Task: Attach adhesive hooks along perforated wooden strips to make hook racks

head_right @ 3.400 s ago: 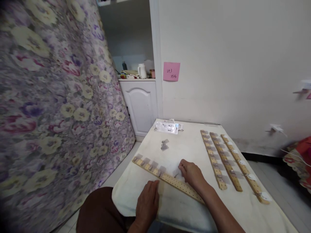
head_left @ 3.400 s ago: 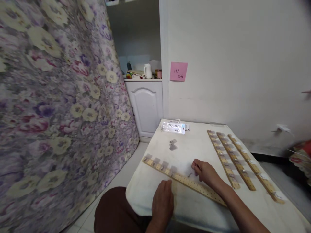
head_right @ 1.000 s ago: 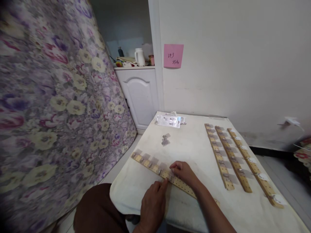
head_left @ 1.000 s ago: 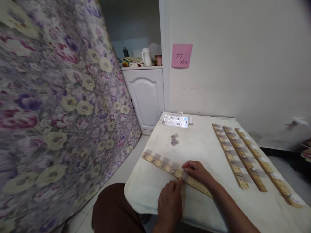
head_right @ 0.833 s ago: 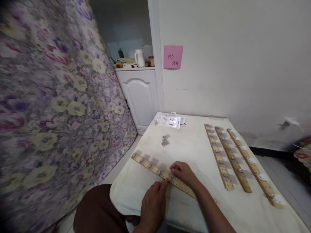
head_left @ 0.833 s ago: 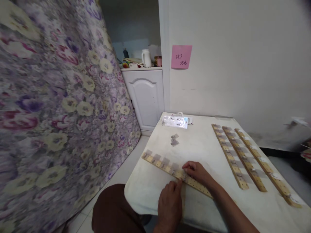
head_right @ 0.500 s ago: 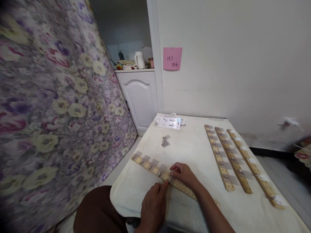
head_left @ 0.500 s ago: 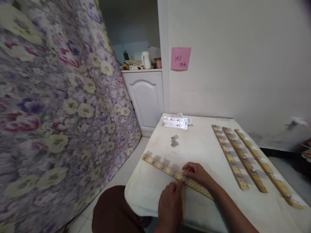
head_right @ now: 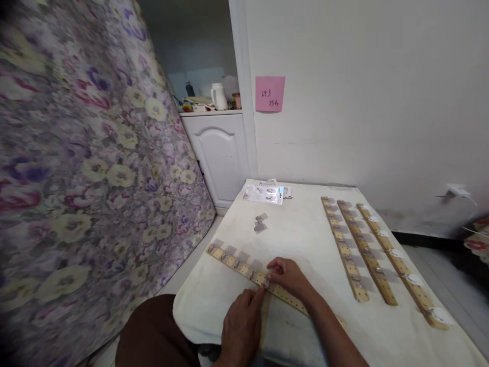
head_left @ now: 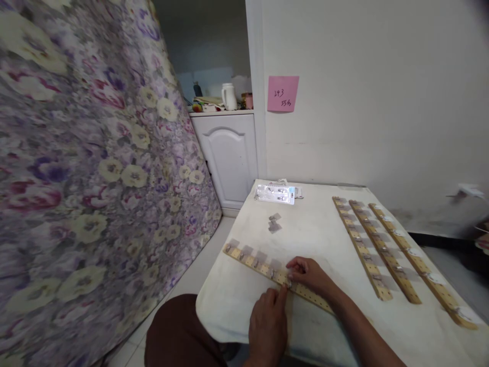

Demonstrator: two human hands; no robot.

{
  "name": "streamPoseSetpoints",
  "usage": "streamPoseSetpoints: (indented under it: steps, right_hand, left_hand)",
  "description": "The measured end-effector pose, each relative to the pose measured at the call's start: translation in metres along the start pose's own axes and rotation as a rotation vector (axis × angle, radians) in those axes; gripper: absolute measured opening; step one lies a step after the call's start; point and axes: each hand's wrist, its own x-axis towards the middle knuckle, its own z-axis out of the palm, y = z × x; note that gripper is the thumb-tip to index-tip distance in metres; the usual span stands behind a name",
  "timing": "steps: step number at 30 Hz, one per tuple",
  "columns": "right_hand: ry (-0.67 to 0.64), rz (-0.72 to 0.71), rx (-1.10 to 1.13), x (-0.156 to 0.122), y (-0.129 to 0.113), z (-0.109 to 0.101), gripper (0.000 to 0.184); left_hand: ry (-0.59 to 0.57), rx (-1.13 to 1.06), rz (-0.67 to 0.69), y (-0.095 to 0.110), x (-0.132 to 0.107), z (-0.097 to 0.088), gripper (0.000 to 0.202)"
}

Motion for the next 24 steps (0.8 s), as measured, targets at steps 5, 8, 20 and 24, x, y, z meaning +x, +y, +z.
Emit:
streamPoseSetpoints:
  steps: [5, 8, 20, 24]
  right_hand:
    - [-0.014, -0.011, 0.025, 0.0, 0.001, 0.0, 0.022]
    - [-0.013, -0.011, 0.023, 0.002, 0.002, 0.0, 0.022]
    - [-0.033, -0.02, 0.104, 0.001, 0.002, -0.002, 0.028]
    - [-0.021, -0.011, 0.079, -0.002, -0.008, -0.005, 0.025]
  left_hand:
    - [-0.004, 0.015, 0.004, 0.0, 0.001, 0.001, 0.05]
    - [0.003, 0.026, 0.013, 0.0, 0.002, 0.002, 0.054]
    - [-0.008, 0.022, 0.01, 0.0, 0.004, 0.001, 0.054]
    - [0.028, 0.012, 0.017, 0.0, 0.002, 0.002, 0.053]
